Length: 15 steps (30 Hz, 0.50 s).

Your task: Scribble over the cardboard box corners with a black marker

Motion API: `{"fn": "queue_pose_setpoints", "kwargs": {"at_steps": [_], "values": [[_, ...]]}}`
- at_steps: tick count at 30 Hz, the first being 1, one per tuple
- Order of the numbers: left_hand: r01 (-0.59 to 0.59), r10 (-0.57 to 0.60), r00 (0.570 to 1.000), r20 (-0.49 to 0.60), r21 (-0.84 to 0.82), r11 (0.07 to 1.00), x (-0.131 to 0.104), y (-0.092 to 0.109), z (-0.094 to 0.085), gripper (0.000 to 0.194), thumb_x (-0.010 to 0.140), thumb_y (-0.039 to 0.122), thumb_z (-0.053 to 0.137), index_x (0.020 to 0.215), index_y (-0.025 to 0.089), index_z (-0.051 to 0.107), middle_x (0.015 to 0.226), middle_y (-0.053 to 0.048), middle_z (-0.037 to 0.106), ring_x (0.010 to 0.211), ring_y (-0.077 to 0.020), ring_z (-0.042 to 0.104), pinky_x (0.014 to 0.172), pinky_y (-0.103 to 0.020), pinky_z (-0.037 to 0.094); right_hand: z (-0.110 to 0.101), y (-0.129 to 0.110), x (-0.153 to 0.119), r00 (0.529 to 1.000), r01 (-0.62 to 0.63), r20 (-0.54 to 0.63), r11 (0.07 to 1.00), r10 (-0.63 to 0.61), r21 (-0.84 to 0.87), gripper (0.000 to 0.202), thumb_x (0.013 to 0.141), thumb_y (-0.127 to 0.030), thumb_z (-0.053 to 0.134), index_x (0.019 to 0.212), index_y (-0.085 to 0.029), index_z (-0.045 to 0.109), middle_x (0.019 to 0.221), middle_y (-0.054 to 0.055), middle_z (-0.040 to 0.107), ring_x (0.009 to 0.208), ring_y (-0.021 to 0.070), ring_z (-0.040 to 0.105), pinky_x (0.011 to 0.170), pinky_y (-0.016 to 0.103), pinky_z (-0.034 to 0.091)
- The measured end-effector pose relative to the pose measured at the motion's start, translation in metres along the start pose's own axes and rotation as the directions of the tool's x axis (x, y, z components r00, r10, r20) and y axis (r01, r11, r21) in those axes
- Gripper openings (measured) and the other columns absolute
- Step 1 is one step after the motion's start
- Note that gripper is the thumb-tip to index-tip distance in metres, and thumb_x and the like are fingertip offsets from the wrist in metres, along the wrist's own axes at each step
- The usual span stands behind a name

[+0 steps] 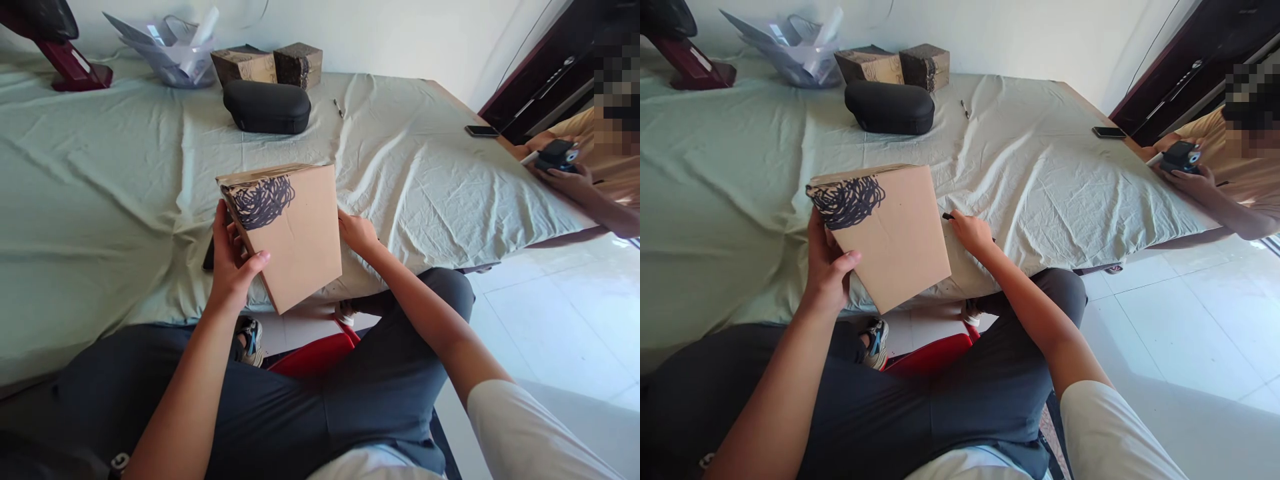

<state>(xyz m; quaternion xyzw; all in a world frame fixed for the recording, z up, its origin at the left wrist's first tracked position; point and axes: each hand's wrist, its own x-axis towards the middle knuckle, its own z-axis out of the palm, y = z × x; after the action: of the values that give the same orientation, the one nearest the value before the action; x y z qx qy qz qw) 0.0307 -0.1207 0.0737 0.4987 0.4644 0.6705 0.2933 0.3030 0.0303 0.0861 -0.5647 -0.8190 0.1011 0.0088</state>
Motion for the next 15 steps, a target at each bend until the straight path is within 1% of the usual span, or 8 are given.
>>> {"fn": "queue_pose_setpoints", "kwargs": {"at_steps": [4, 7, 9, 10, 12, 13, 14, 15], "values": [[0.001, -0.001, 1.0, -0.008, 0.003, 1.0, 0.0, 0.001, 0.001, 0.113, 0.075, 0.068, 0.095, 0.173, 0.05, 0.044, 0.154, -0.007, 0.065, 0.137, -0.0329, 0.068, 0.102, -0.047, 0.068, 0.0, -0.007, 0.004, 1.0, -0.015, 0.025, 0.999, 0.016, -0.033, 0.05, 0.12, -0.042, 0.032, 0.147, -0.026, 0.071, 0.126, 0.015, 0.087, 0.099, 0.031, 0.077, 0.072, 0.036, 0.038], [-0.005, 0.005, 1.0, -0.013, 0.002, 1.0, 0.0, 0.001, 0.002, 0.114, 0.073, 0.069, 0.096, 0.173, 0.049, 0.046, 0.152, -0.008, 0.065, 0.136, -0.0332, 0.068, 0.101, -0.047, 0.069, -0.011, -0.011, 0.001, 0.998, -0.032, 0.06, 0.998, 0.035, -0.046, 0.053, 0.115, -0.051, 0.048, 0.155, -0.024, 0.068, 0.128, 0.018, 0.086, 0.106, 0.0355, 0.078, 0.077, 0.037, 0.045], [-0.015, 0.015, 1.0, -0.007, 0.016, 1.0, -0.001, 0.001, 0.001, 0.114, 0.074, 0.07, 0.095, 0.174, 0.049, 0.044, 0.151, -0.008, 0.065, 0.134, -0.0333, 0.069, 0.099, -0.047, 0.069, -0.022, -0.008, -0.005, 0.993, -0.05, 0.104, 0.997, 0.056, -0.057, 0.066, 0.109, -0.053, 0.057, 0.168, -0.022, 0.058, 0.134, 0.021, 0.084, 0.115, 0.0399, 0.078, 0.084, 0.04, 0.051], [-0.02, 0.02, 1.0, 0.0, 0.025, 0.999, -0.001, 0.001, 0.001, 0.114, 0.075, 0.07, 0.095, 0.174, 0.05, 0.043, 0.151, -0.008, 0.065, 0.134, -0.0331, 0.069, 0.099, -0.048, 0.069, -0.028, -0.005, -0.008, 0.989, -0.054, 0.132, 0.997, 0.061, -0.056, 0.073, 0.108, -0.048, 0.059, 0.175, -0.02, 0.05, 0.139, 0.023, 0.082, 0.119, 0.0415, 0.077, 0.087, 0.042, 0.053], [-0.029, 0.029, 0.999, 0.014, 0.04, 0.999, -0.002, 0.001, 0.0, 0.114, 0.077, 0.068, 0.094, 0.176, 0.051, 0.04, 0.152, -0.007, 0.065, 0.133, -0.0327, 0.07, 0.1, -0.048, 0.069, -0.04, 0.006, -0.015, 0.98, -0.044, 0.192, 0.998, 0.05, -0.033, 0.085, 0.105, -0.03, 0.057, 0.185, -0.016, 0.031, 0.142, 0.026, 0.08, 0.124, 0.0405, 0.076, 0.092, 0.043, 0.055], [-0.037, 0.036, 0.999, 0.02, 0.043, 0.998, -0.003, 0.001, 0.0, 0.114, 0.078, 0.067, 0.094, 0.177, 0.052, 0.039, 0.153, -0.007, 0.065, 0.133, -0.0324, 0.07, 0.1, -0.048, 0.069, -0.044, 0.013, -0.017, 0.975, -0.035, 0.22, 0.999, 0.036, -0.008, 0.092, 0.101, -0.019, 0.055, 0.187, -0.016, 0.022, 0.139, 0.025, 0.081, 0.12, 0.0376, 0.077, 0.091, 0.042, 0.056], [-0.048, 0.047, 0.999, 0.028, 0.047, 0.998, -0.003, 0.001, 0.0, 0.115, 0.078, 0.066, 0.094, 0.177, 0.052, 0.038, 0.155, -0.007, 0.064, 0.133, -0.0322, 0.07, 0.1, -0.047, 0.069, -0.048, 0.02, -0.019, 0.969, -0.029, 0.247, 0.999, 0.019, 0.036, 0.098, 0.098, -0.012, 0.052, 0.189, -0.019, 0.015, 0.132, 0.023, 0.083, 0.11, 0.0335, 0.079, 0.089, 0.04, 0.057], [-0.06, 0.058, 0.998, 0.036, 0.052, 0.997, -0.004, 0.002, 0.001, 0.115, 0.079, 0.065, 0.094, 0.178, 0.052, 0.038, 0.156, -0.007, 0.064, 0.134, -0.0321, 0.07, 0.101, -0.047, 0.069, -0.051, 0.027, -0.02, 0.965, -0.031, 0.262, 0.994, 0.001, 0.109, 0.101, 0.096, -0.008, 0.051, 0.189, -0.024, 0.015, 0.125, 0.019, 0.085, 0.097, 0.0287, 0.079, 0.083, 0.038, 0.058]]}}
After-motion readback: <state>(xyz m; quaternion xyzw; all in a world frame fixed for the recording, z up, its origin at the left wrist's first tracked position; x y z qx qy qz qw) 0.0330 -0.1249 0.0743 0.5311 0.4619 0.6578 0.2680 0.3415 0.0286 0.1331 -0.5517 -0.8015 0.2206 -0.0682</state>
